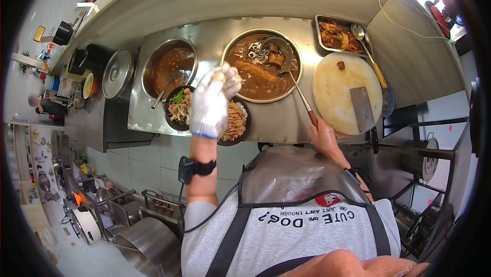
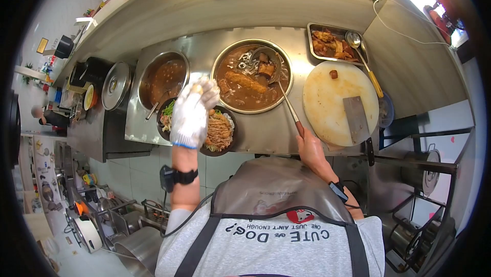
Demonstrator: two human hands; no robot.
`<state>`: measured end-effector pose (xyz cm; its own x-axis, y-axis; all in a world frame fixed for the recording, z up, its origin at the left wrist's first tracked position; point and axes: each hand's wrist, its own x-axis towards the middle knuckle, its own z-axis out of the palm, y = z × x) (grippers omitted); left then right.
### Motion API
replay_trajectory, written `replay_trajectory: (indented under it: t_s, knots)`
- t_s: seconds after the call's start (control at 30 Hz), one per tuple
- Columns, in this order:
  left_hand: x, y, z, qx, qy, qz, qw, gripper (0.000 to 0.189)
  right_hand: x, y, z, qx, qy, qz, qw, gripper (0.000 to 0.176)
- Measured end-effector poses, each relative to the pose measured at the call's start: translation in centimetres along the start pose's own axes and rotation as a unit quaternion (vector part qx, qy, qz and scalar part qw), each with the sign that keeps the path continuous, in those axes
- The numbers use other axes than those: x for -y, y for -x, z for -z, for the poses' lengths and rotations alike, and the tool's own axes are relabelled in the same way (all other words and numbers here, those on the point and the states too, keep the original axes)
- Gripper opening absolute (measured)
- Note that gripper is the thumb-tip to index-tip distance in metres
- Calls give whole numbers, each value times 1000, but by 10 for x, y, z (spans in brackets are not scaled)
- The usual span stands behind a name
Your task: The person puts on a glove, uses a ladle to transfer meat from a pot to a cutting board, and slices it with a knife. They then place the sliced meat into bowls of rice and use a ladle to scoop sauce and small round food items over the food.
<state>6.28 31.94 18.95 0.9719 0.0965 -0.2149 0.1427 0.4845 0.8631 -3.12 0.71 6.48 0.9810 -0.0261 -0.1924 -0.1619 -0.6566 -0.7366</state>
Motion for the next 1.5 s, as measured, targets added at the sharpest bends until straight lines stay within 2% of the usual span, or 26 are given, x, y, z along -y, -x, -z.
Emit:
replay_trajectory:
  t_s: [0.07, 0.13, 0.17, 0.2, 0.27, 0.33, 0.37, 0.4, 0.5, 0.53, 0.63, 0.67, 0.73, 0.87, 0.9, 0.93, 1.0, 1.07, 1.13, 1.17, 1.2, 1.27, 1.3, 1.4, 1.5]
  knots:
    - [10, -31, -4, 23, -9, -19, 1000, 28, 2, 3, 3, -4, -13, 2, 1000, 36]
    - [18, -63, -10, 68, -191, -49, 978, 26, 2, 7, 6, -1, -3, 4, 1000, 36]
    - [25, -80, -11, 72, -326, -111, 936, 26, 2, 10, 8, -1, -5, 6, 1000, 36]
    - [35, -99, -11, 76, -453, -171, 872, 26, 2, 13, 9, 1, -13, 3, 1000, 36]
    - [59, -138, -11, 94, -565, -172, 801, 27, 0, 15, 11, -2, -23, 3, 1000, 35]
    - [94, -169, -8, 104, -563, -143, 807, 28, -3, 19, 11, 16, -27, -19, 999, 33]
    - [105, -180, -14, 87, -604, -104, 786, 30, -3, 21, 11, 10, -29, -19, 999, 33]
    - [111, -180, -24, 59, -601, -43, 796, 33, -2, 22, 11, 11, -26, -15, 999, 34]
    - [131, -185, -42, 5, -645, -40, 763, 36, -3, 28, 9, 9, -31, -15, 999, 35]
    - [136, -187, -48, 12, -648, -43, 761, 36, -4, 29, 7, 12, -34, -15, 999, 35]
    - [149, -187, -63, 2, -751, -104, 652, 40, 0, 33, 7, 10, -64, -12, 998, 29]
    - [152, -187, -70, 10, -752, -106, 650, 40, 0, 34, 5, 5, -67, -17, 998, 29]
    - [161, -186, -81, -60, -787, -56, 612, 41, 0, 36, 3, -8, -76, 18, 997, 28]
    - [183, -196, -74, -69, -806, -98, 580, 30, 7, 39, 7, -6, -83, 1, 997, 28]
    - [186, -196, -72, -72, -795, -118, 590, 20, 9, 40, 9, 13, -88, -10, 996, 28]
    - [188, -198, -70, -68, -795, -120, 591, 20, 9, 40, 10, 34, -94, -20, 995, 28]
    - [188, -199, -61, -45, -747, -175, 640, 14, 6, 43, 9, 33, -94, -26, 995, 28]
    - [185, -200, -54, -43, -746, -190, 636, 13, 5, 43, 8, 36, -95, -28, 994, 27]
    - [175, -197, -51, -51, -651, -224, 724, 10, 3, 41, 10, 52, -114, -39, 991, 27]
    - [170, -196, -51, -48, -608, -193, 769, 14, 2, 40, 9, 52, -117, -40, 991, 27]
    - [165, -194, -52, -47, -609, -193, 768, 14, 0, 40, 8, 55, -113, -33, 991, 27]
    - [157, -189, -56, -30, -501, -235, 832, 18, -2, 38, 6, 59, -109, -25, 992, 27]
    - [152, -183, -65, -31, -501, -236, 832, 18, -2, 37, 3, 50, -94, -11, 994, 28]
    - [155, -157, -101, 161, -415, -173, 879, 28, 1, 35, 2, 54, -55, 3, 997, 29]
    - [190, -134, -141, 314, -492, -211, 784, 25, -2, 31, -1, 50, -38, 34, 997, 31]
